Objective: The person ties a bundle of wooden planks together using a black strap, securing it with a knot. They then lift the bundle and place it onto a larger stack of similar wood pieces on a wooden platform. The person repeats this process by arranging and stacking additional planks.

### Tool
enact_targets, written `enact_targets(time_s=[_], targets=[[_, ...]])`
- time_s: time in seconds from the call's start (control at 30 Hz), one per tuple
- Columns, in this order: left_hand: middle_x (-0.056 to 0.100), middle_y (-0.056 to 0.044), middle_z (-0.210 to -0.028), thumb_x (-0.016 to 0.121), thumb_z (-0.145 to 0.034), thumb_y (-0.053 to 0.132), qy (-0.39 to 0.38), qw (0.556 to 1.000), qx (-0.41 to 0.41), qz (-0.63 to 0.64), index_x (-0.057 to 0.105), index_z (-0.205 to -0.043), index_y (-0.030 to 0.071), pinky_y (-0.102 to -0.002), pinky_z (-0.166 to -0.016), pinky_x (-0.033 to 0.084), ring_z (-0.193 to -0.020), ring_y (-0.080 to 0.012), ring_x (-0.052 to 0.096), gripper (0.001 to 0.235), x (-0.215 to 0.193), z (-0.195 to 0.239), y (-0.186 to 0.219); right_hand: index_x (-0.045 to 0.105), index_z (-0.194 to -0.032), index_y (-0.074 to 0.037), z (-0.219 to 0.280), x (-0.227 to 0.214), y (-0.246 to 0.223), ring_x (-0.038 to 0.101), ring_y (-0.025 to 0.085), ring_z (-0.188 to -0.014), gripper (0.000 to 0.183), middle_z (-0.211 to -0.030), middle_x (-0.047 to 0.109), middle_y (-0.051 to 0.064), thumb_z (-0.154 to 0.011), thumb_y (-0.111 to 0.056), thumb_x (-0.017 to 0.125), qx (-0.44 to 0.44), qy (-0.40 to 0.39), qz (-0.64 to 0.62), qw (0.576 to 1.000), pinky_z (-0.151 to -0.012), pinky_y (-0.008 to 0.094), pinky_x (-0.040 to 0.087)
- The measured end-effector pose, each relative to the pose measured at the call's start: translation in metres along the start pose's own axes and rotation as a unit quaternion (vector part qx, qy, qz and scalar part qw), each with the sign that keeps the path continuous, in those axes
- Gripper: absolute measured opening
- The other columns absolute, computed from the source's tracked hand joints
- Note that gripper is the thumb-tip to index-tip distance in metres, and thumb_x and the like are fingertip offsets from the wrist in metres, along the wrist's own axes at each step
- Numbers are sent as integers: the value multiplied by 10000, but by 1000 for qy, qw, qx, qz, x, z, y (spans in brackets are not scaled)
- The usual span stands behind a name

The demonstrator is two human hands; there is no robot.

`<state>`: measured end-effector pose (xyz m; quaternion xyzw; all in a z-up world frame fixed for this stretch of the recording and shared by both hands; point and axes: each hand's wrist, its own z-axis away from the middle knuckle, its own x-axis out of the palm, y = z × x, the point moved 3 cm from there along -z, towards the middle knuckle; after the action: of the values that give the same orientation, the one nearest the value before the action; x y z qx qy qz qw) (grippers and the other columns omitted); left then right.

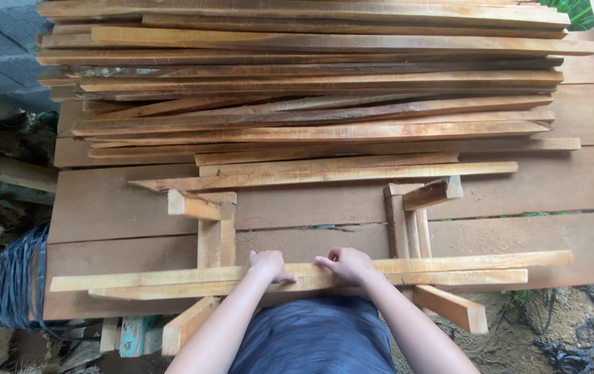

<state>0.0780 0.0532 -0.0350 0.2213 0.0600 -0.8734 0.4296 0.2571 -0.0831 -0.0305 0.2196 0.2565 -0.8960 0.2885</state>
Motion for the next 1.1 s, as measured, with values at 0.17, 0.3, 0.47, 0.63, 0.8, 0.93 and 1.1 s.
enact_targets(time_s=[0.17, 0.3, 0.47, 0.63, 0.8, 0.93, 1.1], targets=[[676, -104, -1336, 711, -851, 634, -5, 996, 46, 77, 695, -1304, 102, -509, -1184, 355, -1267, -260, 618, 699, -50, -38, 5, 733, -1139, -118, -62, -42, 12, 731, 223, -939, 497, -1019, 769, 93, -899, -544, 649, -23, 97, -162, 982, -862, 353, 585], [629, -44, -1397, 653, -950, 415, 172, 964, 124, 161, 588, -1384, 112, -477, -1191, 344, -1319, -206, 571, 534, -141, -62, 15, 681, -1167, -105, -121, -108, 17, 637, 231, -1139, 391, -1188, 706, 84, -951, -430, 700, -144, 373, -15, 917, -1028, 390, 500], [520, -88, -1493, 666, -949, 446, 355, 925, 119, 67, 487, -1454, 81, -465, -1206, 293, -1420, -241, 432, 647, -213, -117, -8, 614, -1254, -78, -133, -202, -13, 527, 336, -1258, 545, -1310, 603, 136, -837, -398, 756, -163, 489, 100, 851, -1083, 498, 373], [421, -89, -1533, 689, -891, 454, 371, 926, 34, -52, 369, -1515, 111, -539, -1209, 177, -1419, -256, 338, 780, -234, -129, -27, 609, -1248, -124, -167, -229, -3, 515, 332, -1239, 579, -1255, 582, 107, -772, -394, 797, -155, 451, 172, 862, -1096, 540, 338], [551, -30, -1427, 736, -943, 352, 382, 919, 12, -94, 524, -1421, 186, -547, -1283, 164, -1383, -233, 463, 549, -244, -126, -40, 614, -1196, -116, -170, -222, 20, 576, 289, -1163, 462, -1205, 614, 86, -842, -343, 804, -230, 362, 127, 894, -1083, 461, 397], [603, -37, -1354, 790, -847, 316, 424, 900, 94, -44, 575, -1317, 167, -511, -1258, 169, -1353, -233, 501, 538, -240, -113, -53, 638, -1134, -116, -116, -244, -5, 627, 260, -1069, 394, -1074, 664, 60, -854, -346, 796, -232, 327, 85, 912, -1053, 451, 406], [699, -39, -1242, 829, -838, 326, 463, 850, 221, 120, 670, -1237, 146, -407, -1089, 370, -1194, -235, 603, 466, -258, 6, -42, 696, -1104, -122, -21, -282, -31, 641, 249, -976, 398, -962, 703, 36, -827, -376, 826, -134, 278, 7, 951, -1022, 401, 449]])
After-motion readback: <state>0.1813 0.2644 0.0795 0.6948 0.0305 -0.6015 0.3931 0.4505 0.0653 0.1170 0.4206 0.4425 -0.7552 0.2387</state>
